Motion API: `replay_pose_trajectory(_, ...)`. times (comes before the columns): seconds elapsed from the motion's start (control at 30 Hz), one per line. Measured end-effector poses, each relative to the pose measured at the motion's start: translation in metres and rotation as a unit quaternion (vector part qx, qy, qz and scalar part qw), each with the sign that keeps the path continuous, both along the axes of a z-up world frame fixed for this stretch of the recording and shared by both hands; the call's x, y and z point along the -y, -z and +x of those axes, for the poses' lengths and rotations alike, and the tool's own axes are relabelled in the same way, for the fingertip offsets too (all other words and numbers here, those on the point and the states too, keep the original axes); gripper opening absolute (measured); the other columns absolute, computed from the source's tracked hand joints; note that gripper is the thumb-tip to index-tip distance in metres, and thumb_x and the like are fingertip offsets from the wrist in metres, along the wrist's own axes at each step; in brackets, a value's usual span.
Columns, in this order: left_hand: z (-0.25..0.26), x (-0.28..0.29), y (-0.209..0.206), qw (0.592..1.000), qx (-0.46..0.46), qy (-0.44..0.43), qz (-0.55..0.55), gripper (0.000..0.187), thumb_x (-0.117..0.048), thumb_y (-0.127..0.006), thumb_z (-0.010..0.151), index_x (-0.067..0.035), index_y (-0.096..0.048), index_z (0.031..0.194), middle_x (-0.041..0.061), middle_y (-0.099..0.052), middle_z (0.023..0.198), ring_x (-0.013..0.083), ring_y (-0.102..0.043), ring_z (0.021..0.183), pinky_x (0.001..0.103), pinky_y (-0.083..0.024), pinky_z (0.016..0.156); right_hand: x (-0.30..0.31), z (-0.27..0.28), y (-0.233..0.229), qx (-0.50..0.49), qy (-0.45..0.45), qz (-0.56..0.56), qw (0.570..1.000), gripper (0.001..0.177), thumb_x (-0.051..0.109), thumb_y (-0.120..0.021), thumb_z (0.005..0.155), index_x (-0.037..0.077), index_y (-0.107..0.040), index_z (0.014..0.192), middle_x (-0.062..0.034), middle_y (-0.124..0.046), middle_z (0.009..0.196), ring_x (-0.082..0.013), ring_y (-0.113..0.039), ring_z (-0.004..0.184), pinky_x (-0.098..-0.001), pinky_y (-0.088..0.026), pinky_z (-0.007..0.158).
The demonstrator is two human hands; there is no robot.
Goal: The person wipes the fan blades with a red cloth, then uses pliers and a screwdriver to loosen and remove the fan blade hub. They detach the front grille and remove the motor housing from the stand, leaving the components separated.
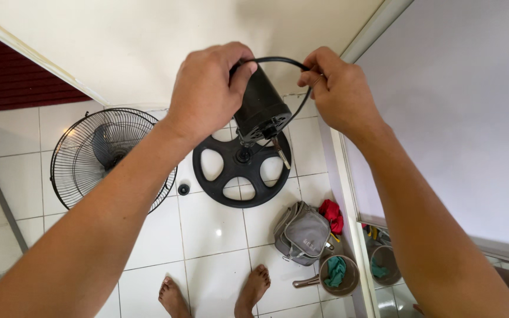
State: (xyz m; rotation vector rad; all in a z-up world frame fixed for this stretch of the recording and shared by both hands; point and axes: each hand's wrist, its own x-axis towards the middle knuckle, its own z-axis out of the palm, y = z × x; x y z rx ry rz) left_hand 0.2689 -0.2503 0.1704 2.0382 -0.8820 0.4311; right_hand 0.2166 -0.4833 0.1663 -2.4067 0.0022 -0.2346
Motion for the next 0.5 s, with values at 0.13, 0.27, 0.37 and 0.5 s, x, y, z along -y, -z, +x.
replay_pose_trajectory(0.13, 0.001, 0.006, -0.045, 1.0, 0.019, 0.019, 0.016, 0.01, -0.011, -0.071, 0.1, -0.001, -0.073, 0.1, 0.018, -0.07, 0.08, 0.0345, -0.068, 0.068, 0.042, -0.053, 0.067, 0.007, -0.021, -0.039, 0.027, -0.011, 0.015, 0.999, 0.012, 0.013, -0.061, 0.106, 0.001, -0.062, 0.109, -0.0032, -0.071, 0.083, -0.0126, -0.066, 0.073, -0.0283, -0.052, 0.067)
replay_pose_trajectory(0.27, -0.025, 0.004, -0.081, 0.998, -0.006, 0.062, 0.029, 0.011, -0.011, -0.071, 0.099, -0.001, -0.074, 0.101, 0.017, -0.07, 0.08, 0.0335, -0.068, 0.066, 0.041, -0.053, 0.066, 0.008, -0.066, -0.068, -0.078, 0.005, 0.019, 0.997, 0.012, 0.014, -0.062, 0.102, 0.004, -0.068, 0.099, -0.0034, -0.065, 0.069, -0.0127, -0.054, 0.059, -0.03, -0.046, 0.055)
replay_pose_trajectory(0.37, -0.059, 0.008, -0.093, 0.994, -0.034, 0.101, 0.04, 0.009, -0.01, -0.07, 0.096, -0.002, -0.074, 0.097, 0.016, -0.07, 0.08, 0.033, -0.067, 0.066, 0.042, -0.053, 0.065, 0.017, -0.101, -0.081, -0.066, 0.004, -0.034, 0.997, 0.012, 0.016, -0.066, 0.099, 0.005, -0.07, 0.102, -0.0044, -0.061, 0.064, -0.0132, -0.049, 0.054, -0.0308, -0.042, 0.051)
replay_pose_trajectory(0.5, -0.085, 0.011, -0.109, 0.993, 0.008, 0.116, 0.036, 0.007, -0.009, -0.07, 0.096, -0.003, -0.072, 0.094, 0.012, -0.071, 0.081, 0.033, -0.068, 0.073, 0.044, -0.053, 0.07, 0.039, -0.133, -0.089, -0.093, 0.022, -0.076, 0.993, 0.015, 0.02, -0.072, 0.092, 0.007, -0.073, 0.1, -0.0044, -0.064, 0.064, -0.0146, -0.051, 0.054, -0.033, -0.044, 0.051)
